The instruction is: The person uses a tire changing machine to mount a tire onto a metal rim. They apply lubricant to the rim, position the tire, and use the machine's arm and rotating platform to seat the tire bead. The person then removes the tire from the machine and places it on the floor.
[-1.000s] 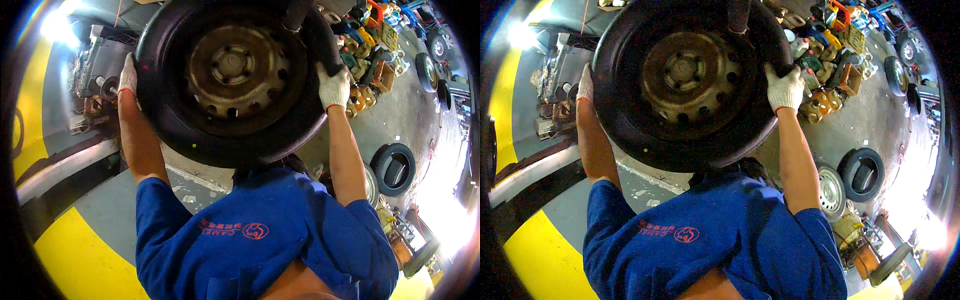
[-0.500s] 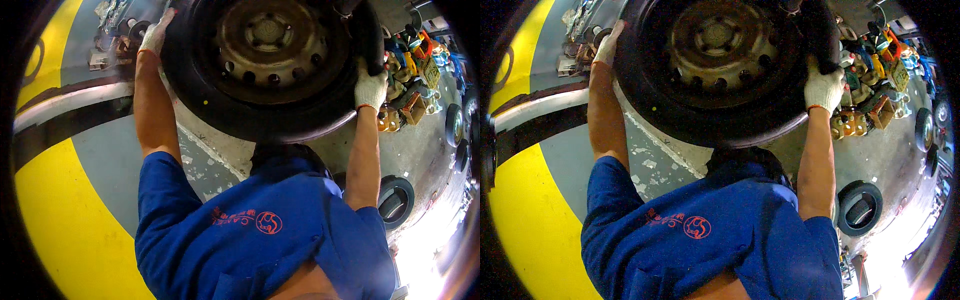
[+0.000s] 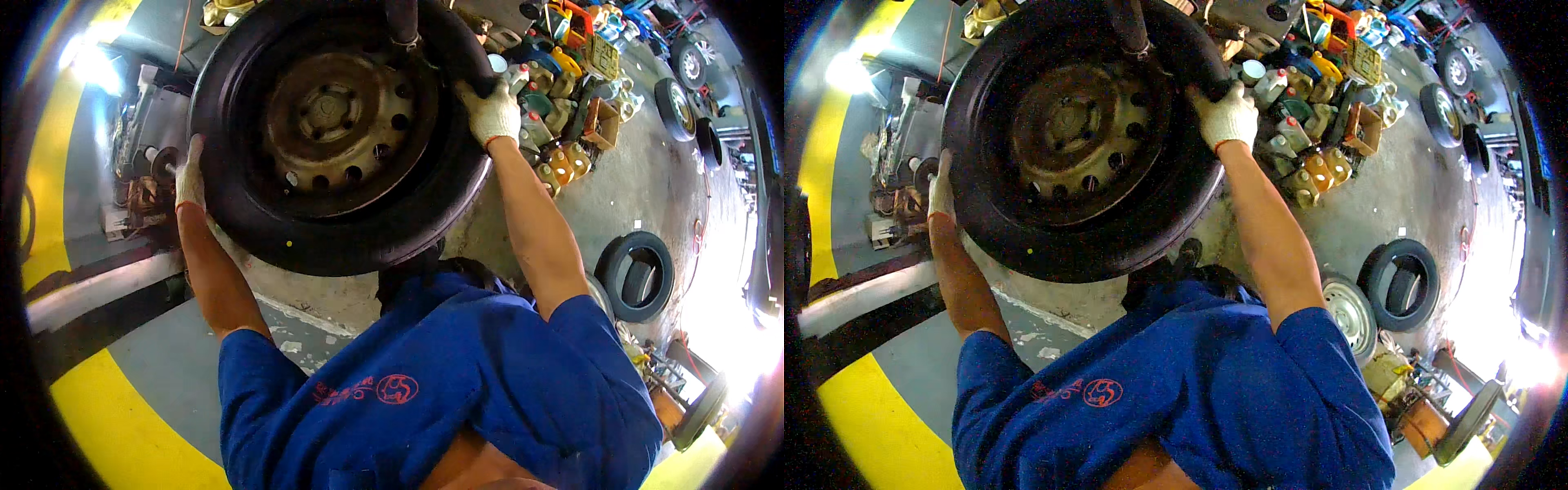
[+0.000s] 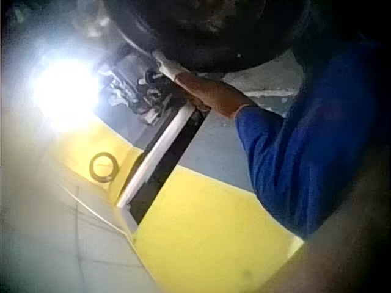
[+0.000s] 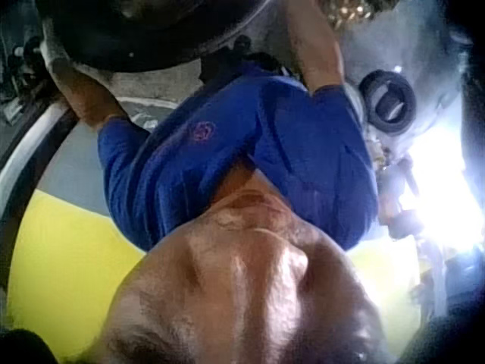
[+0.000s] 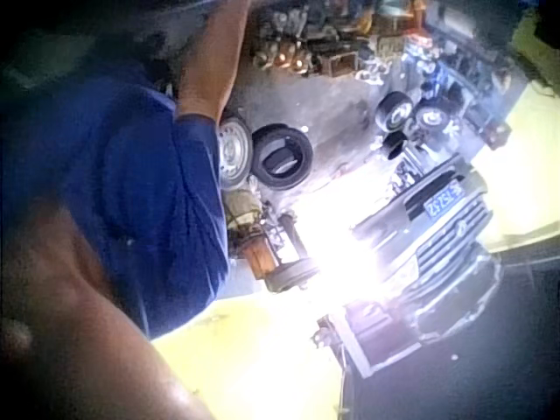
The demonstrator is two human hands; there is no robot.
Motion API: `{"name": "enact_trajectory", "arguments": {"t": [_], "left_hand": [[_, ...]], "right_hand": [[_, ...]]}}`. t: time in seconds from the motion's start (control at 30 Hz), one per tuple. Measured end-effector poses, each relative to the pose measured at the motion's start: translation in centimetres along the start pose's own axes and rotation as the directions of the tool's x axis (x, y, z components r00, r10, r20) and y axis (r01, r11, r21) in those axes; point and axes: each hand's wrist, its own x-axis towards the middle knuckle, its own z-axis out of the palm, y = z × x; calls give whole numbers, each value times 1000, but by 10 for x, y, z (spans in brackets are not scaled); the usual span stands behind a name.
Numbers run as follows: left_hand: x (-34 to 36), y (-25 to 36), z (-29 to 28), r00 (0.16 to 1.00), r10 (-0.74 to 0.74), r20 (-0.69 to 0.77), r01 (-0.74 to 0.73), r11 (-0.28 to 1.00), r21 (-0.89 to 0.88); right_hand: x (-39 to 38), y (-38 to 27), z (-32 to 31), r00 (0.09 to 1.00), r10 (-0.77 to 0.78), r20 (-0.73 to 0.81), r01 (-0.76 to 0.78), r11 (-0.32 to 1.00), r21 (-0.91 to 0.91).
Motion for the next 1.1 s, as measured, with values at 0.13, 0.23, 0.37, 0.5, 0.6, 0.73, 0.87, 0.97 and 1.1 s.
{"name": "enact_trajectory", "arguments": {"t": [0.13,0.23,0.37,0.5,0.6,0.73,0.87,0.97,1.1], "left_hand": [[-10,9,5,994,11,112,-4,998,-66],[-27,28,56,999,29,-38,-24,993,117],[-10,4,22,947,266,-181,-220,946,239],[-14,6,21,961,218,-170,-198,972,130],[-15,16,36,947,213,-239,-129,937,325],[-23,25,16,982,150,-113,-115,957,268],[5,17,17,994,-86,-60,93,987,129],[23,31,30,991,131,-11,-128,981,147],[6,62,32,995,93,31,-97,959,266]], "right_hand": [[25,27,24,989,-129,-71,130,991,17],[78,49,29,993,-106,52,100,990,102],[60,18,30,981,-191,30,189,979,78],[115,70,71,953,-301,-49,299,954,-39],[113,89,57,879,-466,101,472,823,-315],[120,99,49,754,-641,147,613,604,-510],[92,91,54,902,-427,66,430,874,-225],[67,84,44,957,-290,-7,289,956,-57],[36,72,33,996,-91,9,89,986,142]]}}
